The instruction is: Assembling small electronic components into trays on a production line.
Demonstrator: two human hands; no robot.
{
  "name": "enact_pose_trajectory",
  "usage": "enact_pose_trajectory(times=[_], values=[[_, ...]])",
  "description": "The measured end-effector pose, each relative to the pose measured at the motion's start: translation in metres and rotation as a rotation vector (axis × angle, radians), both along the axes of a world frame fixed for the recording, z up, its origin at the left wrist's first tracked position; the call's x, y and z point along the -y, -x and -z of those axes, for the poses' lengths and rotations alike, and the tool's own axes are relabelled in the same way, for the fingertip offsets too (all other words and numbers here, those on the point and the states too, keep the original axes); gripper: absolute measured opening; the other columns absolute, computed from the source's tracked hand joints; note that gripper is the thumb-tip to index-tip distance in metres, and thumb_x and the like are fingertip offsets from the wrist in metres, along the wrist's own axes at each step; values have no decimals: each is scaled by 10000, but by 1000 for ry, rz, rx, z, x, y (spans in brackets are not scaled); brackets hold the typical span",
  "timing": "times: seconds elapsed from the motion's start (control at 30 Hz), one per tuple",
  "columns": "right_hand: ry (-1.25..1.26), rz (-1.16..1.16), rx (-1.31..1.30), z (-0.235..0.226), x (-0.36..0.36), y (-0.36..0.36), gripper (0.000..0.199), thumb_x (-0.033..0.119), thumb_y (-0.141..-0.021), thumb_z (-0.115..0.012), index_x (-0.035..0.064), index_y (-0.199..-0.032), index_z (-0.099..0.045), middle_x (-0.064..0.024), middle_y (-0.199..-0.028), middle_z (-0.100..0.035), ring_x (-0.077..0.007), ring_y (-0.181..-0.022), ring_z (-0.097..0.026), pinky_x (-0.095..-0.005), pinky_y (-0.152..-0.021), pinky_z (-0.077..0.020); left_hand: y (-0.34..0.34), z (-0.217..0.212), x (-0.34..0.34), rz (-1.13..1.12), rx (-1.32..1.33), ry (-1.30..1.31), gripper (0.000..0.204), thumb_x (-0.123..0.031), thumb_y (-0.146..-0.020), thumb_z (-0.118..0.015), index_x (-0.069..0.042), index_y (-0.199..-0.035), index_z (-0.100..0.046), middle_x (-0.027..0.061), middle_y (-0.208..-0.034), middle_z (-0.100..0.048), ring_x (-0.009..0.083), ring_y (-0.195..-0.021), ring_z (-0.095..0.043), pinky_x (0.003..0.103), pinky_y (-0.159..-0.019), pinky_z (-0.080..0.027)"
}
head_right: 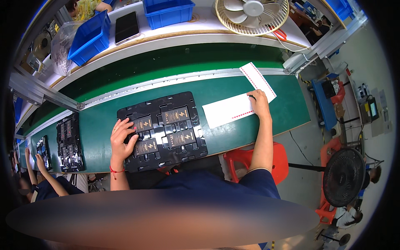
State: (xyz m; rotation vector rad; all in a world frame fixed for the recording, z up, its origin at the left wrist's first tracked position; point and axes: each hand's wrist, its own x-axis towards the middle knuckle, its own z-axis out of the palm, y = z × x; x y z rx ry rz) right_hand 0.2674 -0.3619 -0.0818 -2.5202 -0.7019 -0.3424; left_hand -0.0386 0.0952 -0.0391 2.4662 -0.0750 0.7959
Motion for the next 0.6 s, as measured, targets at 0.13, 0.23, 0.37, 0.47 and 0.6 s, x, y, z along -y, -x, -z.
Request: enact_pose_trajectory(times=[0.13, 0.23, 0.37, 0.47, 0.6], values=[[-57, -89, 41, -3, -5, 3, 132, -42, -733, -684, 4, -856, -666, -123, -868, -639, -310, -880, -603, -385, -809, -488, 0, 1, -1, -9, 1, -9, 160, -157, -746, -772, -34, -814, -696, 123, -1012, -707, 327, -1111, -632, 535, -1047, -404], [-69, -187, 99, -6, -11, 11, 116, -62, -711, -673, -11, -806, -632, -122, -836, -638, -310, -834, -612, -381, -762, -500, -1, -1, 0, -11, -6, -37, 146, -141, -748, -770, -34, -812, -695, 120, -1001, -707, 323, -1101, -636, 530, -1041, -410], [-75, -227, 86, -6, -11, 13, 106, -77, -697, -648, -12, -758, -591, -121, -811, -628, -304, -801, -618, -377, -728, -505, -4, -3, 1, -4, -8, -56, 142, -133, -746, -772, -34, -813, -695, 119, -990, -706, 320, -1090, -640, 527, -1033, -417], [-62, -232, 84, -1, -12, 16, 126, -82, -688, -640, -6, -743, -557, -122, -789, -614, -297, -758, -619, -364, -676, -506, -2, -4, 1, -7, -16, -61, 114, -109, -758, -752, -33, -814, -689, 125, -992, -707, 325, -1098, -640, 521, -1031, -418], [-143, -140, 96, 6, -17, 27, 154, -77, -697, -623, 8, -781, -525, -121, -770, -592, -296, -686, -601, -360, -597, -498, -5, -9, 4, -20, 14, -111, 101, -78, -753, -749, -25, -813, -688, 130, -996, -703, 331, -1067, -647, 480, -972, -468]])
